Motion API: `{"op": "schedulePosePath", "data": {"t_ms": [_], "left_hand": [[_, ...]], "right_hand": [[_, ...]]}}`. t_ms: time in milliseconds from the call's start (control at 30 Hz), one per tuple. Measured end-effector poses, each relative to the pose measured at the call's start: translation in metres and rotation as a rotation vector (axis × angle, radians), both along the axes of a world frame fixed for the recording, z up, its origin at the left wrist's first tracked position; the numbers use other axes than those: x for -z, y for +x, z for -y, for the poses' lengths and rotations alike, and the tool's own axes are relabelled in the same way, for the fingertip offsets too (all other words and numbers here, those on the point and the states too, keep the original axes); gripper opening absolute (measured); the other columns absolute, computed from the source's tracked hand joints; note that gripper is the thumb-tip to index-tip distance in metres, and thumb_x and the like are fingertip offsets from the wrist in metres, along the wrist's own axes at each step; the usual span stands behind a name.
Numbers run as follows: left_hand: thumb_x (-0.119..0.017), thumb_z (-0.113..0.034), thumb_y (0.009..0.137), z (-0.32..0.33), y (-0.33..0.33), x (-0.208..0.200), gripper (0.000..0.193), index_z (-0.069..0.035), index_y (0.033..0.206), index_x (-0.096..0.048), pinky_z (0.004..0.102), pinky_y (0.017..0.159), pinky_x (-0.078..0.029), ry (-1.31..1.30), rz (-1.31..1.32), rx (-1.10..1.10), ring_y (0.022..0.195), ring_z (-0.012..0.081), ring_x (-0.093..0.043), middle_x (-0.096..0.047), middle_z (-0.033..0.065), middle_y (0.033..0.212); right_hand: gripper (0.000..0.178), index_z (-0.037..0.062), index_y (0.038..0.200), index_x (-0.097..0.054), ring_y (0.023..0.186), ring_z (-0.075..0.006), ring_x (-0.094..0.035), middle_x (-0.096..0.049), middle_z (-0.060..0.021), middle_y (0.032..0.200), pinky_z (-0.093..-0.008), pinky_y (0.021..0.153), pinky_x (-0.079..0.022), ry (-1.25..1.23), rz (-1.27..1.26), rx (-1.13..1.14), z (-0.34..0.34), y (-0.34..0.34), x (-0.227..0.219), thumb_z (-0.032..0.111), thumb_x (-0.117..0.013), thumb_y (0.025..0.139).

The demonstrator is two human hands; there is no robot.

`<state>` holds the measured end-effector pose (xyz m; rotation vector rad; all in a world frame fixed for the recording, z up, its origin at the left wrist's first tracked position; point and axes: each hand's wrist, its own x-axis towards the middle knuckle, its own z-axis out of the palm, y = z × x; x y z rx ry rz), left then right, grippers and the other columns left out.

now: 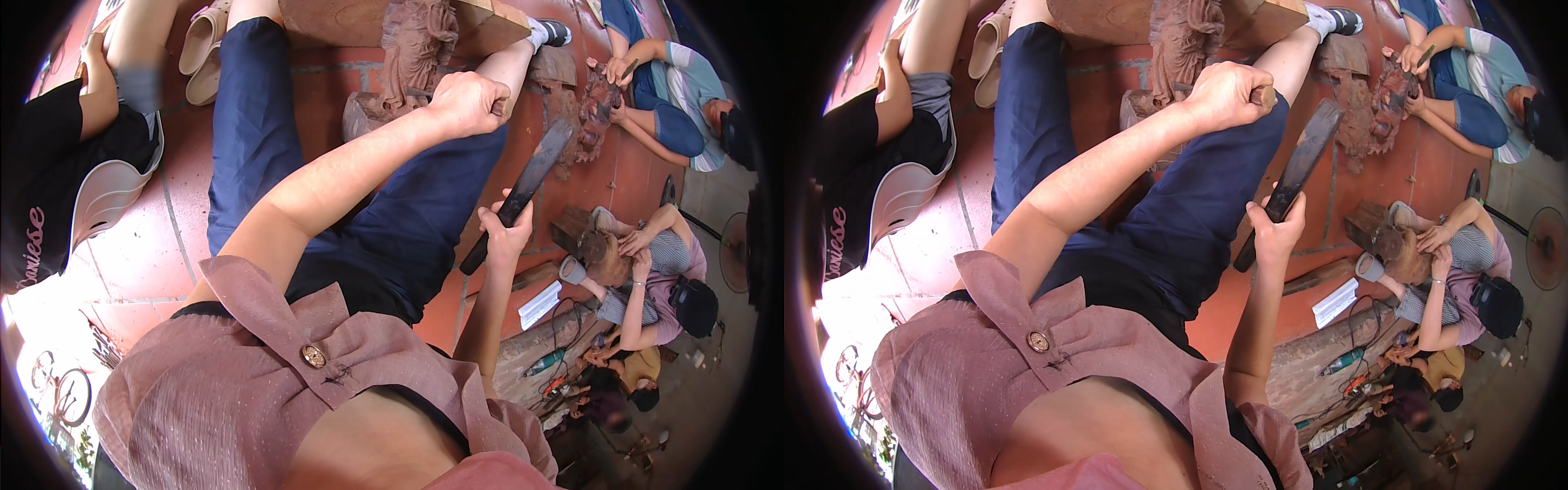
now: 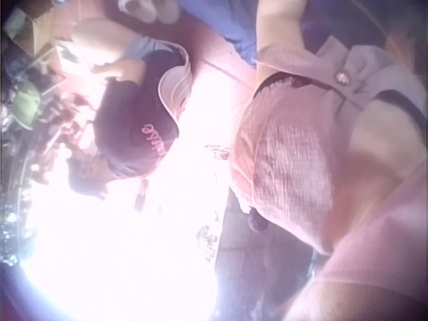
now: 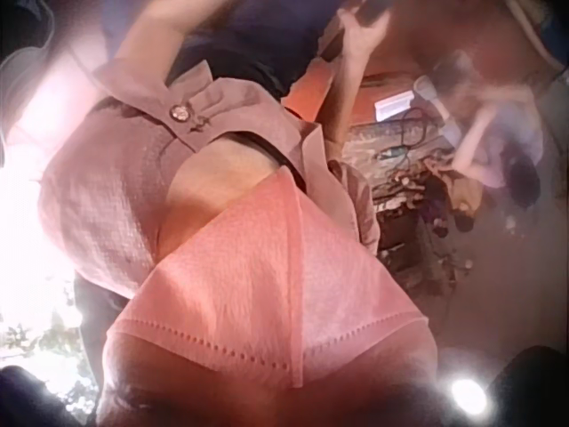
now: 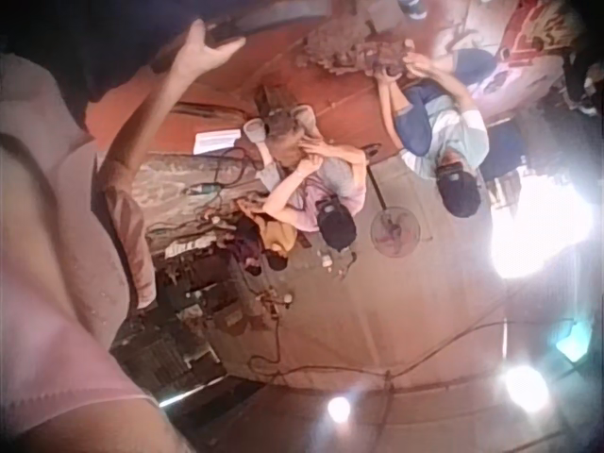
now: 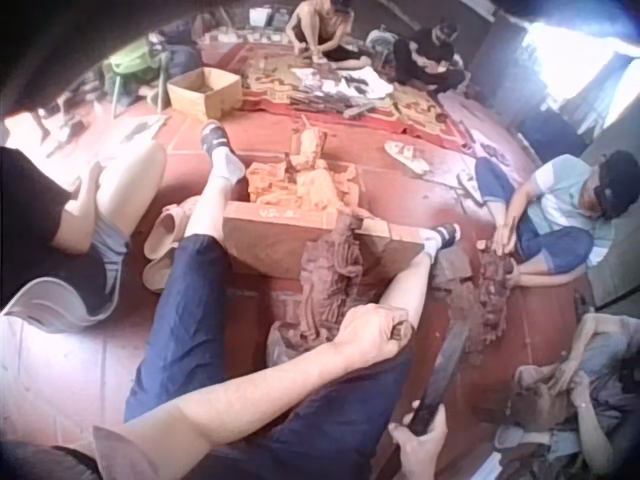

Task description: The person sits on the floor and carves a wooden object using a chisel and mallet. They repeatedly strike the chisel to shape the wood, occasionally adjusting the tool and the piece.

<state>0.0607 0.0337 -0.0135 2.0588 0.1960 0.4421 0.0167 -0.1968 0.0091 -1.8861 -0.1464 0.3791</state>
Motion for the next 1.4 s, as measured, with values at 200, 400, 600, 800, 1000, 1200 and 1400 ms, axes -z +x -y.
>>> {"op": "schedulePosePath", "data": {"t_ms": [200, 400, 600, 800, 1000, 1200, 1400], "left_hand": [[-0.067, -0.015, 0.072, 0.002, 0.009, 0.005, 0.006, -0.013, 0.069, -0.061, 0.0399, 0.063, -0.050, 0.014, -0.008, -0.017, 0.070, 0.0283, -0.066, -0.064, 0.0047, 0.065], [-0.063, -0.015, 0.072, 0.006, 0.016, 0.004, 0.003, -0.015, 0.072, -0.065, 0.0425, 0.068, -0.051, 0.030, -0.120, -0.022, 0.075, 0.0304, -0.067, -0.068, 0.0073, 0.073], [-0.061, -0.018, 0.074, 0.009, 0.020, 0.008, 0.006, -0.015, 0.075, -0.066, 0.0441, 0.071, -0.052, 0.056, -0.126, -0.073, 0.079, 0.0316, -0.067, -0.068, 0.0100, 0.076], [-0.061, -0.019, 0.074, 0.005, 0.017, 0.006, 0.008, -0.014, 0.077, -0.066, 0.0452, 0.071, -0.051, 0.083, -0.141, -0.073, 0.081, 0.0328, -0.067, -0.068, 0.0124, 0.080], [-0.062, -0.018, 0.074, 0.007, 0.013, 0.004, 0.006, -0.013, 0.074, -0.063, 0.0449, 0.070, -0.051, 0.060, -0.118, -0.067, 0.079, 0.0316, -0.066, -0.067, 0.0093, 0.076], [-0.064, -0.012, 0.073, 0.008, -0.016, -0.006, 0.007, -0.012, 0.068, -0.059, 0.0420, 0.062, -0.050, -0.029, 0.068, 0.004, 0.070, 0.0308, -0.065, -0.065, 0.0064, 0.071], [-0.063, -0.010, 0.070, 0.019, -0.017, -0.025, 0.007, -0.012, 0.067, -0.058, 0.0417, 0.061, -0.050, -0.033, 0.126, 0.021, 0.070, 0.0296, -0.065, -0.064, 0.0053, 0.070]], "right_hand": [[0.048, 0.0019, 0.113, -0.050, 0.061, -0.0089, -0.053, -0.054, -0.0022, 0.076, -0.0229, 0.057, -0.046, 0.136, 0.107, 0.026, -0.011, 0.011, -0.011, -0.012, -0.068, 0.071], [0.049, 0.0021, 0.115, -0.049, 0.059, -0.0106, -0.054, -0.056, -0.0040, 0.076, -0.0239, 0.055, -0.047, 0.177, 0.104, 0.042, -0.013, 0.022, -0.001, -0.013, -0.067, 0.072], [0.046, 0.0019, 0.113, -0.050, 0.061, -0.0113, -0.055, -0.056, -0.0038, 0.077, -0.0249, 0.057, -0.048, 0.203, 0.062, 0.044, -0.010, 0.019, 0.012, -0.011, -0.068, 0.072], [0.034, 0.0034, 0.099, -0.054, 0.069, -0.0116, -0.056, -0.057, -0.0017, 0.079, -0.0270, 0.066, -0.048, -0.370, 0.180, -0.123, -0.006, 0.023, 0.004, 0.000, -0.072, 0.070], [0.035, 0.0050, 0.098, -0.054, 0.067, -0.0096, -0.053, -0.055, -0.0002, 0.077, -0.0262, 0.065, -0.047, 0.141, -0.006, 0.078, -0.007, 0.010, 0.012, -0.003, -0.072, 0.069], [0.037, 0.0040, 0.100, -0.052, 0.066, -0.0145, -0.055, -0.057, -0.0030, 0.075, -0.0302, 0.065, -0.048, -0.218, 0.059, -0.067, 0.008, 0.011, 0.021, -0.001, -0.071, 0.068], [0.039, 0.0025, 0.103, -0.050, 0.053, -0.0099, -0.053, -0.055, -0.0031, 0.073, -0.0247, 0.049, -0.044, 0.026, -0.197, 0.038, -0.007, -0.011, 0.020, -0.008, -0.069, 0.069]]}}
